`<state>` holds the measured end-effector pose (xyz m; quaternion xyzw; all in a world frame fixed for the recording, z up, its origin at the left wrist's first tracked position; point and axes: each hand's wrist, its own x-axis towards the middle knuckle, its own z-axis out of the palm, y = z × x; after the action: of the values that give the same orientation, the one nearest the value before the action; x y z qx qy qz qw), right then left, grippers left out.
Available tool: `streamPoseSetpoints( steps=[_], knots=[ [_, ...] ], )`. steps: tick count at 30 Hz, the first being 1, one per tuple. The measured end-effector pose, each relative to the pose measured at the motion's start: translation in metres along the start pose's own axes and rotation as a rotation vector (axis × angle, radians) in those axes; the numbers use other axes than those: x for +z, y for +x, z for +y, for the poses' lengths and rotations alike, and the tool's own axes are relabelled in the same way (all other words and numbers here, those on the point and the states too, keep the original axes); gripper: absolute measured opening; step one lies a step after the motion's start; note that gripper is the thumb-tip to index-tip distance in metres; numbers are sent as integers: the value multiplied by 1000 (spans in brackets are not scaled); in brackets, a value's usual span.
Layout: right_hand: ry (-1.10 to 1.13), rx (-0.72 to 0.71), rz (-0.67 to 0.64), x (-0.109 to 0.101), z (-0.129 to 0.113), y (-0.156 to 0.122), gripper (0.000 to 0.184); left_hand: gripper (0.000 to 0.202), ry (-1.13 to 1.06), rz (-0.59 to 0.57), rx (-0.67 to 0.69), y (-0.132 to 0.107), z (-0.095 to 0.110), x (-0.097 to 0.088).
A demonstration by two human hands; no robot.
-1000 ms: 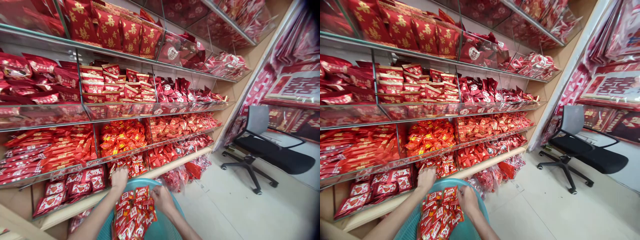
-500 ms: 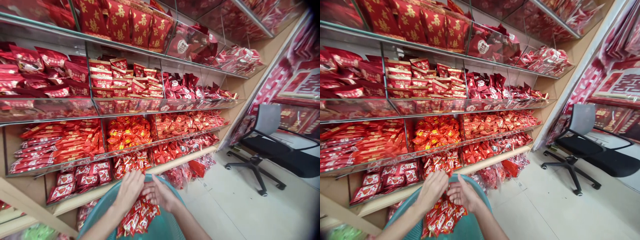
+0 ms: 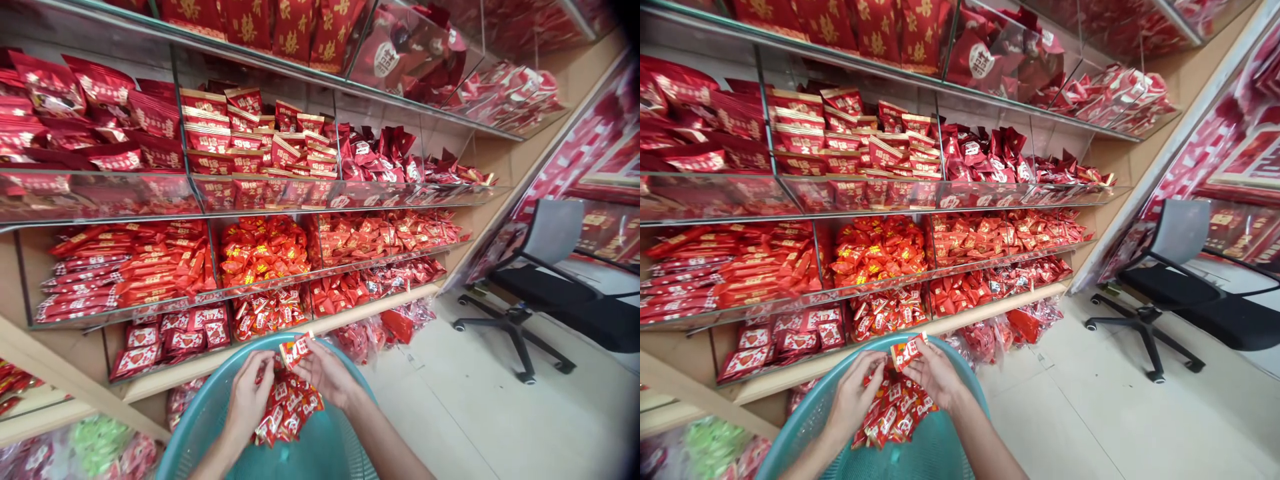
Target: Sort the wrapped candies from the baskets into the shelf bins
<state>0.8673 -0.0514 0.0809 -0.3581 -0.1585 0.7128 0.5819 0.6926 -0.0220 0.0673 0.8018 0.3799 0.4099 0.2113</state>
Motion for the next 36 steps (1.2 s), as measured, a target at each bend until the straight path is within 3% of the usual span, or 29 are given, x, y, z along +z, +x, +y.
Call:
streamPoseSetpoints(
  steps=[4,12,25,36],
  knots=[
    [52,-28,44,6,1,2,30,27,-338,42,-373,-2,4,10],
    [-49,-62,38,11,12,4,35,47,-738,61,-747,2,26,15],
    [-244,-11,-68,9,23,-5,41,41,-918,78,-828,-4,30,6],
    [-272,-188,75,7,20,-2,35,42,-616,87,-670,-12,13,12]
  ],
)
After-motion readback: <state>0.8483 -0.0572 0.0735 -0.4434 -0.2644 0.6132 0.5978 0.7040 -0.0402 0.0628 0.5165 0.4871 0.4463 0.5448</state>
